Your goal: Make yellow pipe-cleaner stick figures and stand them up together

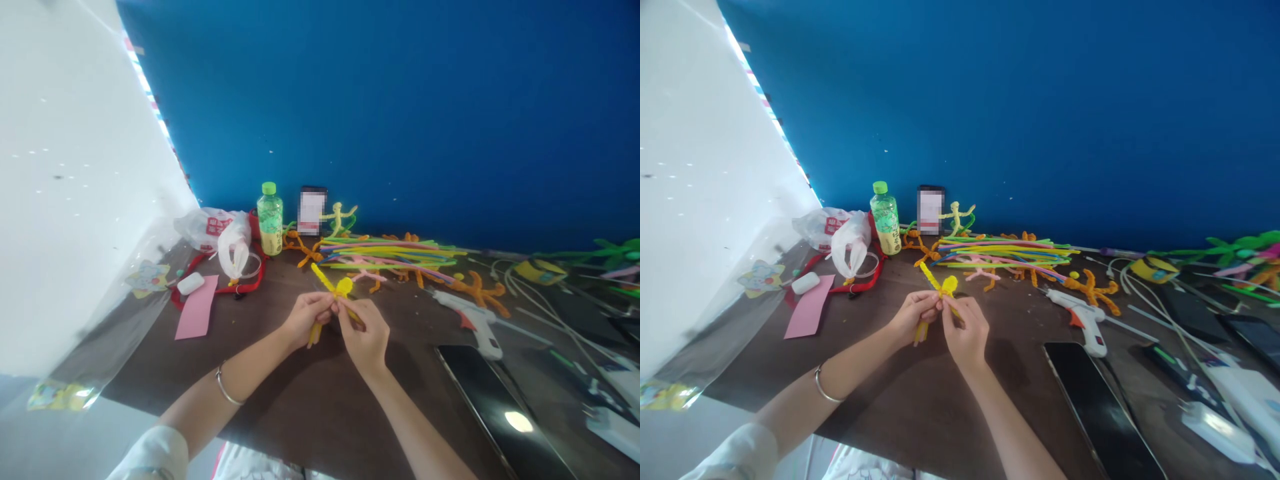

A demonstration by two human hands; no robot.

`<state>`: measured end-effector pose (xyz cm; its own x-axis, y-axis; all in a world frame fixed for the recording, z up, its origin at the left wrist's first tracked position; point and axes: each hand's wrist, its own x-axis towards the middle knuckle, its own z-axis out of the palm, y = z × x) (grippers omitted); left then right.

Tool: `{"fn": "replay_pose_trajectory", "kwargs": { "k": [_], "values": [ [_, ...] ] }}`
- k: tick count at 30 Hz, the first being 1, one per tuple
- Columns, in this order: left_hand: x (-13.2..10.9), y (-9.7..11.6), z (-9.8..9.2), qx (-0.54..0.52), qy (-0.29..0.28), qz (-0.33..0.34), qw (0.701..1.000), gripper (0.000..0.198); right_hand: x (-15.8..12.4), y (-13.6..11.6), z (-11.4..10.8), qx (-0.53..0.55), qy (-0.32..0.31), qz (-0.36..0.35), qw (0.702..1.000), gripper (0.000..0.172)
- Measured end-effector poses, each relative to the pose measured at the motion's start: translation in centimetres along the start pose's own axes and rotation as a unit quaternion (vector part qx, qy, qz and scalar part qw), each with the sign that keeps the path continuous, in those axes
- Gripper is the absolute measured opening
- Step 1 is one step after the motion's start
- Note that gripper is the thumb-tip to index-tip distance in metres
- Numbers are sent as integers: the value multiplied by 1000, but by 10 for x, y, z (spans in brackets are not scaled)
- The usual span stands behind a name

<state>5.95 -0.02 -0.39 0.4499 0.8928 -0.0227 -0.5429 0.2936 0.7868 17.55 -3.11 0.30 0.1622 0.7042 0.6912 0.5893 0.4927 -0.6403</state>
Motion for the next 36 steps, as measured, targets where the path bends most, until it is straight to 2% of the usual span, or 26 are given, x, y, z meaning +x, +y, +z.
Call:
{"fn": "replay_pose_trajectory", "kwargs": {
  "k": [4, 15, 22, 26, 36],
  "values": [
    [-1, 1, 0, 5, -11, -8, 1000, 27, 1, 2, -2, -14, -4, 15, 1000, 9],
    [0, -2, 3, 37, 30, 12, 999, 28, 3, -3, -3, 82, -17, 154, 985, 8],
    [-2, 1, 2, 67, 25, 23, 997, 32, 7, 5, -3, 230, -41, 298, 926, 22],
    [-3, 4, 3, 91, 22, 31, 995, 34, 7, 12, -4, 250, -60, 315, 913, 27],
    [-6, 4, 8, 137, 44, 57, 988, 39, 5, 15, -4, 251, -61, 315, 913, 29]
  ]
}}
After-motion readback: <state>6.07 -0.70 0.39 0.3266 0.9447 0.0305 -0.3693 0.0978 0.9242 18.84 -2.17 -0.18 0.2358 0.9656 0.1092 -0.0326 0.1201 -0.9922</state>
